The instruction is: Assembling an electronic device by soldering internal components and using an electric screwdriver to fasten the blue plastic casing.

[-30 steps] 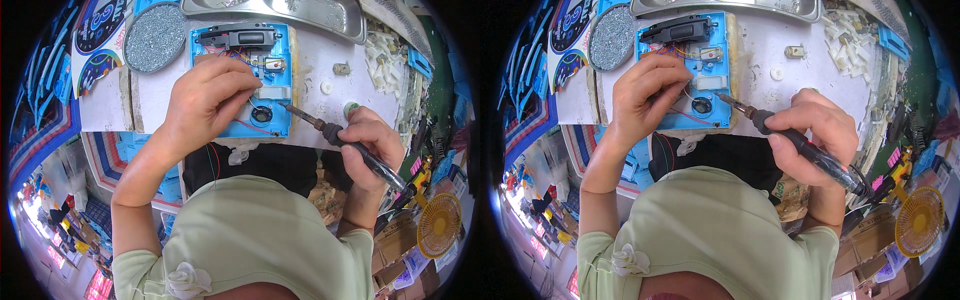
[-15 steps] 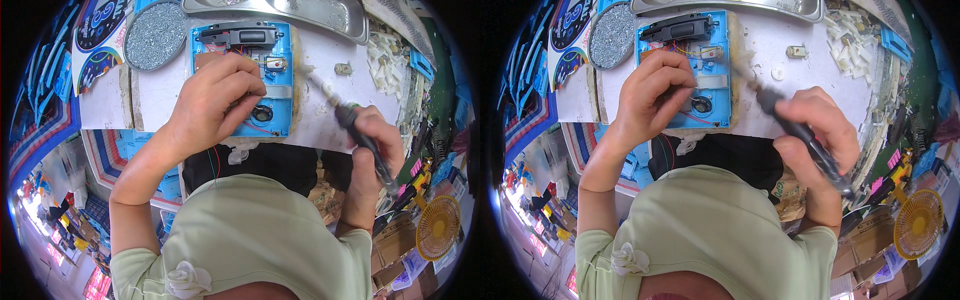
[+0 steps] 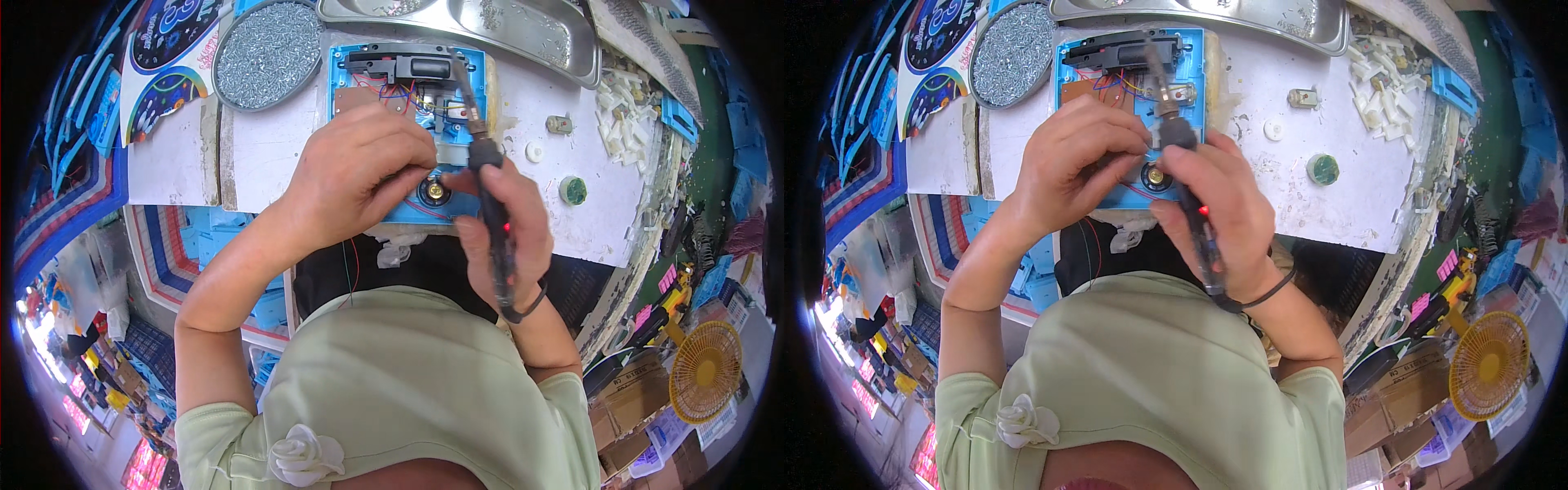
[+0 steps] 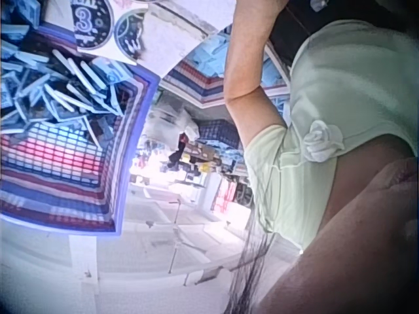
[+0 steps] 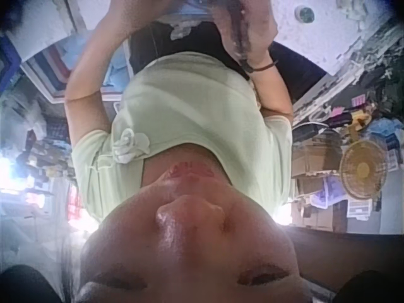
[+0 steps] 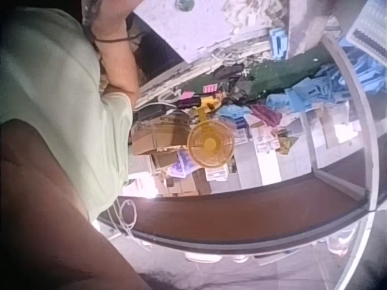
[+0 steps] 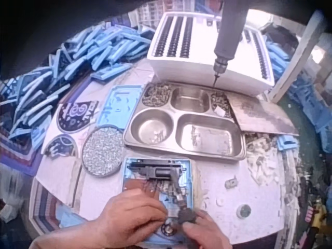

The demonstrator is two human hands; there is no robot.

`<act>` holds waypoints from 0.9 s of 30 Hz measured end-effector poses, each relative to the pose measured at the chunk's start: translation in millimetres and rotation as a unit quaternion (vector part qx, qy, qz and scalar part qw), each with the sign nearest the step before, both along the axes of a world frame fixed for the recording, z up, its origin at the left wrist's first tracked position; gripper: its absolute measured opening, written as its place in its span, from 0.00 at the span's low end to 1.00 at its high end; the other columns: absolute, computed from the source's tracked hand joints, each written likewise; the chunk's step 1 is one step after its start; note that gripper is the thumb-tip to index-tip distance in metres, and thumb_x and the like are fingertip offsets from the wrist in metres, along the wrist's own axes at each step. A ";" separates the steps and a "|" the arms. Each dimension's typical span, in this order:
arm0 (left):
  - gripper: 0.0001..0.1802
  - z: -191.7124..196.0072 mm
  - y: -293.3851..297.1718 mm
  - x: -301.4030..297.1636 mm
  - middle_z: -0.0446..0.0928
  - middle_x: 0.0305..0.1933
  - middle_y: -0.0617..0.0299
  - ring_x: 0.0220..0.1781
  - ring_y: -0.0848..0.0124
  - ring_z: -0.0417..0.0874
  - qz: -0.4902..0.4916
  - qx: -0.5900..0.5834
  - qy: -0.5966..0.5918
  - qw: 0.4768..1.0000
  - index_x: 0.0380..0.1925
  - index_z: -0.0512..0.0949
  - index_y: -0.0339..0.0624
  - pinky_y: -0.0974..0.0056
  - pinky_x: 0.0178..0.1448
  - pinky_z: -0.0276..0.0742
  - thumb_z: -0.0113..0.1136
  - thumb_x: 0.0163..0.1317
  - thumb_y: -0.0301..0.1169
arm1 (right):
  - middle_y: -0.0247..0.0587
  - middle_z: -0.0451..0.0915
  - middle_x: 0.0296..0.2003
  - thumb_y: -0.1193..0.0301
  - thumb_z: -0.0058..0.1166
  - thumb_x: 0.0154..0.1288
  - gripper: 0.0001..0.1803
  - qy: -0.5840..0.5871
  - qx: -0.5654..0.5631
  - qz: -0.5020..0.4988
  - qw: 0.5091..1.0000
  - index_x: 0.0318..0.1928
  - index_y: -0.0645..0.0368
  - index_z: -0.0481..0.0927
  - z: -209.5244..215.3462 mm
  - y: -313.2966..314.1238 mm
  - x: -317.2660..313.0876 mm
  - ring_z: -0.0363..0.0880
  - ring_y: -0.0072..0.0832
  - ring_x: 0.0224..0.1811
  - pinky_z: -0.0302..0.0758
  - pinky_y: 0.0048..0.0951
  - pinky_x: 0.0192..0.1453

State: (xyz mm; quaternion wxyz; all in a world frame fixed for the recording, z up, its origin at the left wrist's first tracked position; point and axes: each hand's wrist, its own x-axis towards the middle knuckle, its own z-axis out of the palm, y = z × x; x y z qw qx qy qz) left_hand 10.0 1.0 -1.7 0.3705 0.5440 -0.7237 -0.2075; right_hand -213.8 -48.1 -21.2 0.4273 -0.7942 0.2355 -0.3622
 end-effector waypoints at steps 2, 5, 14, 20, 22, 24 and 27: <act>0.12 -1.1 -1.9 0.2 0.82 0.41 0.57 0.42 0.57 0.82 -0.014 -0.007 -0.015 1.000 0.37 0.82 0.41 0.57 0.46 0.77 0.71 0.51 0.20 | 0.53 0.83 0.49 0.65 0.62 0.74 0.27 0.001 0.016 -0.002 1.000 0.65 0.63 0.69 2.3 -4.4 -9.5 0.85 0.40 0.50 0.74 0.46 0.67; 0.13 -0.2 -4.5 0.2 0.81 0.42 0.58 0.44 0.57 0.81 -0.031 -0.020 -0.047 0.998 0.36 0.82 0.43 0.56 0.48 0.75 0.72 0.51 0.21 | 0.49 0.83 0.46 0.69 0.66 0.68 0.24 -0.054 0.042 -0.060 0.996 0.59 0.65 0.74 8.5 -16.8 -32.2 0.83 0.36 0.44 0.73 0.48 0.66; 0.13 1.1 -8.0 -2.7 0.77 0.46 0.59 0.46 0.58 0.80 -0.041 -0.003 -0.099 0.994 0.34 0.79 0.44 0.56 0.50 0.72 0.71 0.48 0.22 | 0.43 0.80 0.27 0.79 0.66 0.55 0.15 0.021 -0.030 0.037 0.999 0.45 0.66 0.82 46.2 -41.3 -48.1 0.77 0.37 0.29 0.76 0.47 0.55; 0.13 6.7 -12.2 -4.6 0.76 0.48 0.59 0.45 0.59 0.80 -0.046 -0.008 -0.119 0.992 0.31 0.77 0.44 0.55 0.49 0.71 0.70 0.45 0.22 | 0.40 0.78 0.23 0.78 0.66 0.51 0.13 0.017 -0.047 0.070 0.996 0.40 0.63 0.83 46.9 -45.3 -39.8 0.75 0.36 0.24 0.78 0.43 0.47; 0.13 7.5 -12.3 -4.8 0.76 0.48 0.59 0.45 0.59 0.80 -0.045 -0.004 -0.125 0.991 0.31 0.77 0.44 0.55 0.49 0.71 0.70 0.45 0.22 | 0.39 0.77 0.22 0.78 0.66 0.51 0.13 0.024 -0.043 0.076 0.996 0.40 0.62 0.84 49.6 -45.8 -40.3 0.75 0.36 0.23 0.78 0.43 0.46; 0.13 7.1 -12.6 -6.1 0.77 0.48 0.59 0.44 0.59 0.80 -0.042 -0.005 -0.121 0.992 0.30 0.76 0.43 0.55 0.48 0.71 0.70 0.45 0.21 | 0.39 0.77 0.22 0.78 0.66 0.51 0.13 0.032 -0.034 0.082 0.996 0.39 0.62 0.84 52.5 -45.3 -42.2 0.75 0.36 0.23 0.78 0.43 0.46; 0.13 8.7 -12.5 -7.0 0.77 0.48 0.58 0.44 0.58 0.80 -0.040 0.003 -0.121 0.992 0.30 0.76 0.43 0.55 0.48 0.72 0.70 0.45 0.21 | 0.38 0.76 0.21 0.77 0.66 0.51 0.11 0.043 -0.024 0.090 0.995 0.38 0.62 0.84 54.3 -45.2 -44.2 0.74 0.35 0.23 0.78 0.43 0.46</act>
